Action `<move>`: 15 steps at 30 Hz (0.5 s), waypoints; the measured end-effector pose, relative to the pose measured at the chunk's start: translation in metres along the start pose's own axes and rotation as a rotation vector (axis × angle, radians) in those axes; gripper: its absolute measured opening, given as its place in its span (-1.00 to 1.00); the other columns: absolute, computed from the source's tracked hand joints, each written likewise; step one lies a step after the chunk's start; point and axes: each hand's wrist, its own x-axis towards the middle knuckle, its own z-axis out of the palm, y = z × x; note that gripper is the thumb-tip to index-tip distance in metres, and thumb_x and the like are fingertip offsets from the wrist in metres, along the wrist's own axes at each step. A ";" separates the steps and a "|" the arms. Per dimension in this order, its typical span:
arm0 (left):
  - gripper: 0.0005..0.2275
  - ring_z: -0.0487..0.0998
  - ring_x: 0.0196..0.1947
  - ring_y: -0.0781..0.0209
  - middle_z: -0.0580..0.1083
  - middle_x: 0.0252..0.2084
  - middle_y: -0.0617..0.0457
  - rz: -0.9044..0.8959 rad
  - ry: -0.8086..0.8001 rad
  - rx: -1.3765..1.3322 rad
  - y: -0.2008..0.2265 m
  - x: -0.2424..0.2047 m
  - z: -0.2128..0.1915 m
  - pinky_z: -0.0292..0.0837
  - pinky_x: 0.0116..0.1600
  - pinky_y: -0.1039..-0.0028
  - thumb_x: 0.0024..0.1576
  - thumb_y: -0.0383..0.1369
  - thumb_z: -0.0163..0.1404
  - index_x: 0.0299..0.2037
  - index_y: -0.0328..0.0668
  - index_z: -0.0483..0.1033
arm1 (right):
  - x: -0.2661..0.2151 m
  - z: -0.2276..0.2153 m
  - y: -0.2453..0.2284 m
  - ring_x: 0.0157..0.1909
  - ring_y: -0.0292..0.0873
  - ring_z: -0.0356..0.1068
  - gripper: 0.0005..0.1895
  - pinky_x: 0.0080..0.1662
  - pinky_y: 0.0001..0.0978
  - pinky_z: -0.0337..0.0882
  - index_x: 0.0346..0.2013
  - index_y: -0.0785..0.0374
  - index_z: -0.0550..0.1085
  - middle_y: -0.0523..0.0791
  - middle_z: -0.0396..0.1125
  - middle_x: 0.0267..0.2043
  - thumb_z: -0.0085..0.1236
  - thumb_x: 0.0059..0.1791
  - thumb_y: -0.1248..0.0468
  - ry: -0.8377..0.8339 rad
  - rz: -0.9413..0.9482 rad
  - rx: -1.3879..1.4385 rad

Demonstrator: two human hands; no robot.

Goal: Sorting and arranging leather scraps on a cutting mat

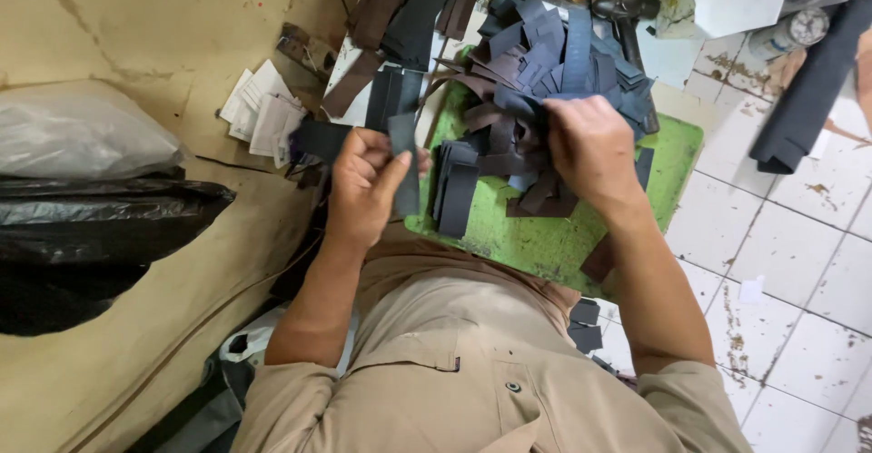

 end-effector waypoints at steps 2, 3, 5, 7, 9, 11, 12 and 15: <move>-0.85 0.69 -0.24 0.14 0.62 -0.21 -0.25 -0.050 -0.115 0.053 -0.005 -0.007 0.007 0.68 -0.11 0.36 0.25 -0.52 0.03 -0.06 -0.35 0.32 | -0.003 -0.016 0.007 -0.16 0.09 0.43 -0.67 -0.11 -0.14 0.43 0.01 0.29 0.57 -0.02 0.47 -0.16 0.20 -0.05 0.51 0.005 0.154 0.230; -0.85 0.69 -0.24 0.14 0.62 -0.21 -0.25 -0.055 -0.118 0.046 -0.012 -0.015 0.019 0.68 -0.11 0.36 0.25 -0.52 0.03 -0.06 -0.35 0.32 | 0.003 -0.025 0.005 -0.16 0.09 0.43 -0.67 -0.11 -0.14 0.43 0.01 0.29 0.57 -0.02 0.47 -0.16 0.20 -0.05 0.51 -0.001 0.156 0.223; -0.92 0.70 -0.29 0.08 0.62 -0.27 -0.22 -0.088 -0.276 0.145 -0.026 -0.031 0.041 0.69 -0.19 0.30 0.23 -0.54 0.04 -0.12 -0.34 0.44 | 0.015 -0.042 0.001 -0.15 0.14 0.42 -0.74 -0.07 -0.11 0.41 -0.02 0.30 0.58 -0.02 0.48 -0.15 0.16 0.02 0.52 -0.044 0.327 0.434; -0.91 0.70 -0.26 0.06 0.63 -0.29 -0.10 -0.129 -0.383 0.355 -0.039 -0.051 0.058 0.64 -0.18 0.31 0.20 -0.41 0.09 -0.13 -0.17 0.51 | 0.028 -0.039 -0.003 -0.16 0.15 0.42 -0.71 -0.08 -0.08 0.41 -0.02 0.26 0.58 -0.03 0.46 -0.21 0.16 -0.01 0.51 -0.088 0.305 0.457; -0.89 0.71 -0.23 0.04 0.64 -0.31 0.02 -0.164 -0.487 0.567 -0.068 -0.071 0.074 0.59 -0.17 0.32 0.17 -0.29 0.14 -0.15 0.01 0.58 | 0.036 -0.025 -0.005 -0.17 0.16 0.42 -0.68 -0.10 -0.04 0.42 -0.03 0.22 0.58 -0.04 0.45 -0.26 0.16 -0.05 0.51 -0.130 0.279 0.481; -0.88 0.68 -0.20 -0.08 0.60 -0.31 -0.05 0.043 -0.613 0.589 -0.113 -0.091 0.089 0.58 -0.08 0.22 0.12 -0.34 0.17 -0.19 -0.08 0.56 | 0.040 -0.001 -0.005 -0.19 0.03 0.41 -0.68 -0.14 -0.14 0.44 -0.04 0.14 0.56 -0.11 0.39 -0.23 0.25 -0.09 0.42 -0.179 0.139 0.243; -0.88 0.68 -0.20 -0.08 0.60 -0.31 -0.05 0.045 -0.611 0.587 -0.114 -0.089 0.096 0.58 -0.08 0.22 0.12 -0.34 0.17 -0.19 -0.08 0.56 | 0.043 0.001 -0.008 -0.19 0.03 0.41 -0.68 -0.14 -0.14 0.44 -0.04 0.14 0.56 -0.11 0.39 -0.23 0.25 -0.09 0.42 -0.179 0.137 0.241; -0.86 0.68 -0.21 -0.11 0.61 -0.30 -0.13 0.072 -0.749 0.674 -0.120 -0.084 0.114 0.61 -0.12 0.21 0.12 -0.36 0.13 -0.17 -0.17 0.56 | 0.049 0.007 -0.013 -0.21 0.12 0.36 -0.59 -0.18 -0.07 0.42 0.04 0.29 0.53 -0.01 0.33 -0.21 0.37 -0.09 0.33 -0.235 0.143 0.150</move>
